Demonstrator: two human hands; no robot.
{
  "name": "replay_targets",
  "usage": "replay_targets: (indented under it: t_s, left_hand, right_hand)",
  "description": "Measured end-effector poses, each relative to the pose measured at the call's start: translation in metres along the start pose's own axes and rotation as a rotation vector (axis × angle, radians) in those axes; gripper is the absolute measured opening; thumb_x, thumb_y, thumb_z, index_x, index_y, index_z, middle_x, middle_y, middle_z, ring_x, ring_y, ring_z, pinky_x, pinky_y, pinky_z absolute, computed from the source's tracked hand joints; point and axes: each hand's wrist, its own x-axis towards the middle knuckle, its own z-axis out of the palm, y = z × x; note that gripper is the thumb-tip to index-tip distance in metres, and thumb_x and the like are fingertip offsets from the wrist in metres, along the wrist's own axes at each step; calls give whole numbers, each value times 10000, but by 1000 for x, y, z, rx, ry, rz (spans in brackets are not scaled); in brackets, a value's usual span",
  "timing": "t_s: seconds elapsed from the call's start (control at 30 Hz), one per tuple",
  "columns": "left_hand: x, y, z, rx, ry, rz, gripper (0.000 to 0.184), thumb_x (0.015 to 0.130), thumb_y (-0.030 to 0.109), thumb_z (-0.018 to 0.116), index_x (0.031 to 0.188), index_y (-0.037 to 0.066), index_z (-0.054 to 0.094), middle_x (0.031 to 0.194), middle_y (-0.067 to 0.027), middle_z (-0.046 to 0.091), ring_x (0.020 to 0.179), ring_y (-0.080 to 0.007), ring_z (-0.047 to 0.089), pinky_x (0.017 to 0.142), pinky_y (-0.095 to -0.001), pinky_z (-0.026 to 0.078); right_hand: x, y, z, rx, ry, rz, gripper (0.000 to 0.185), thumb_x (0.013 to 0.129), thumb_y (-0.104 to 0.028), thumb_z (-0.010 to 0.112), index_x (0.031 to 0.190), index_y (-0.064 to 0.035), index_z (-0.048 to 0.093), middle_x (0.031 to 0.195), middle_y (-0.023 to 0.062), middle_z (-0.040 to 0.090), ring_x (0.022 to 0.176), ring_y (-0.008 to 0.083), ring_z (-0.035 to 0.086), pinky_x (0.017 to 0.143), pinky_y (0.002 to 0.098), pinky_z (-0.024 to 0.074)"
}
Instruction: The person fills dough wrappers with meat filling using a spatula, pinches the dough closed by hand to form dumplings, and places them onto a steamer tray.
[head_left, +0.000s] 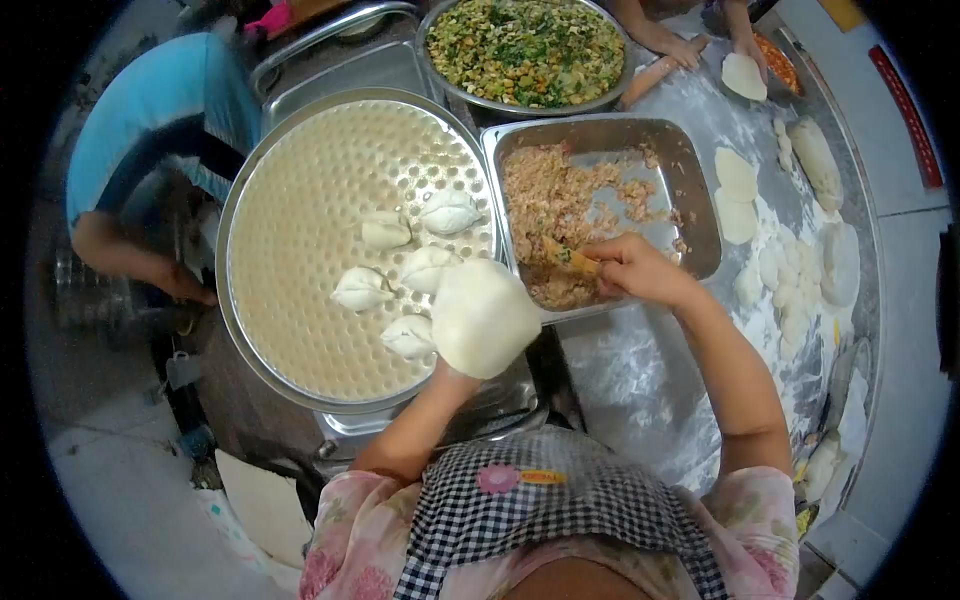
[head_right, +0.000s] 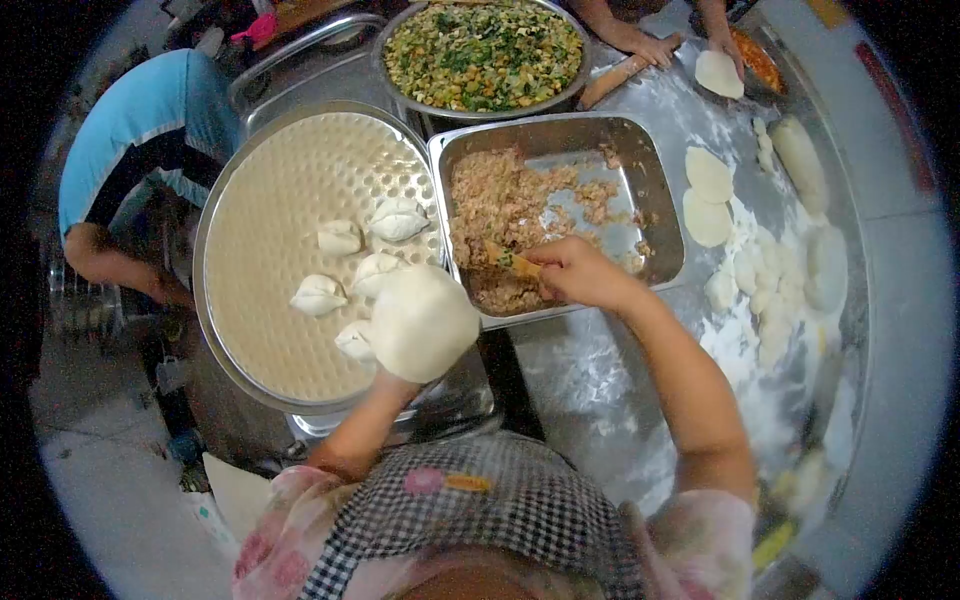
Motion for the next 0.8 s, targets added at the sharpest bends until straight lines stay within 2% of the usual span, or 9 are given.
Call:
replay_targets:
  t_s: [0.1,0.2,0.23,0.33,0.4,0.47,0.5,0.57,0.8]
  left_hand:
    - [16,-10,1,-32,250,30,130,538,116,605,463,113,499,510,-78,475,497,-284,479,470,-425,346]
    - [42,-15,-10,-84,281,108,134,561,133,614,476,111,512,495,-73,467,502,-287,490,479,-420,366]
    - [49,-15,-12,-162,289,152,83,575,123,638,562,102,559,581,-86,518,557,-290,510,509,-418,393]
    - [68,5,-28,-652,458,-158,138,573,100,681,686,92,602,692,-102,544,654,-300,529,564,-391,426]
    - [56,4,-12,-1234,315,-278,401,640,19,722,1014,67,587,940,-96,596,883,-241,585,741,-332,488]
    - [49,11,-13,-1937,265,-475,498,680,-6,727,1137,59,540,1040,-86,599,981,-204,586,826,-313,492]
    - [45,3,-4,-1687,162,-399,600,722,-1,724,1251,60,448,1160,-81,563,1061,-173,552,899,-319,476]
    - [36,-6,12,-1812,233,-444,572,723,23,728,1232,57,469,1141,-84,575,1045,-178,565,888,-307,478]
    - [26,-54,-34,-370,-2,-172,343,713,19,686,1028,28,550,975,-99,608,873,-192,600,768,-305,485]
  right_hand:
    - [-12,-3,-4,148,45,18,413,834,-33,450,1234,35,526,681,54,588,533,66,466,474,206,384]
    - [-32,-16,0,313,75,-4,399,867,-51,469,1259,8,512,698,31,588,538,46,464,479,188,376]
    - [-41,-22,3,371,77,-13,392,878,-57,475,1265,-2,509,706,20,589,542,40,467,484,184,378]
    - [-58,-34,24,424,154,-76,421,866,-29,498,1287,-30,496,782,73,600,579,110,501,512,227,411]
    - [-59,-32,40,-146,431,-376,445,843,-29,519,1279,-117,519,848,85,613,667,189,556,572,290,455]
    - [-62,-34,52,-524,579,-485,481,814,-20,530,1269,-174,533,877,101,612,739,260,584,625,348,483]
    - [-66,-38,57,-613,596,-449,500,795,-10,531,1263,-188,536,874,110,604,766,293,583,647,374,488]
    - [-74,-43,58,-744,568,-399,525,767,2,526,1254,-196,538,855,122,590,794,323,586,674,404,494]
    - [-56,-25,20,-662,445,-233,410,767,3,529,1160,-94,590,836,207,609,781,367,598,704,430,467]
